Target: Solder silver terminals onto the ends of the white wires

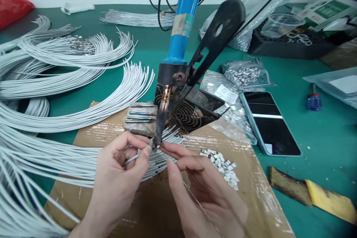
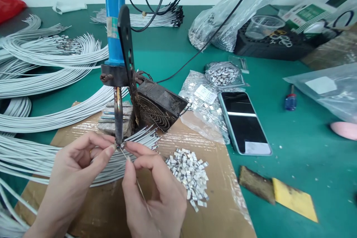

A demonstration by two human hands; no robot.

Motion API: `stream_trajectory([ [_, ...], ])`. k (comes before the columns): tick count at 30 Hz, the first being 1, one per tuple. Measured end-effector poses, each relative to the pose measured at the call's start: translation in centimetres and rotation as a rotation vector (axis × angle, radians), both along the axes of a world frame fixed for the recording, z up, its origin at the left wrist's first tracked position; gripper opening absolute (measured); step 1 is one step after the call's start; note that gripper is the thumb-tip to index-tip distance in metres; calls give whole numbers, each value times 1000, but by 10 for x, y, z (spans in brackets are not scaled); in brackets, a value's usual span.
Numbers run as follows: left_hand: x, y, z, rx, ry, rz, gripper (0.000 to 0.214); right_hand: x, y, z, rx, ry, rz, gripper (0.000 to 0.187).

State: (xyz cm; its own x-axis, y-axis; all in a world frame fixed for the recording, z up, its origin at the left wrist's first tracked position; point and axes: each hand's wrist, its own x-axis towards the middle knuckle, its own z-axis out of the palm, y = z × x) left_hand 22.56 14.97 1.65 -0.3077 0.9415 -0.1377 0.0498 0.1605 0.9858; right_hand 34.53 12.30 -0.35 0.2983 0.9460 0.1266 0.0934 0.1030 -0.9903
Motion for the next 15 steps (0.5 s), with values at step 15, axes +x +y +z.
stream_trajectory([
  [15, -1, -1, 0, 9, 12, 2, 11, 3, 1, -4, 69, -59, 33, 17],
])
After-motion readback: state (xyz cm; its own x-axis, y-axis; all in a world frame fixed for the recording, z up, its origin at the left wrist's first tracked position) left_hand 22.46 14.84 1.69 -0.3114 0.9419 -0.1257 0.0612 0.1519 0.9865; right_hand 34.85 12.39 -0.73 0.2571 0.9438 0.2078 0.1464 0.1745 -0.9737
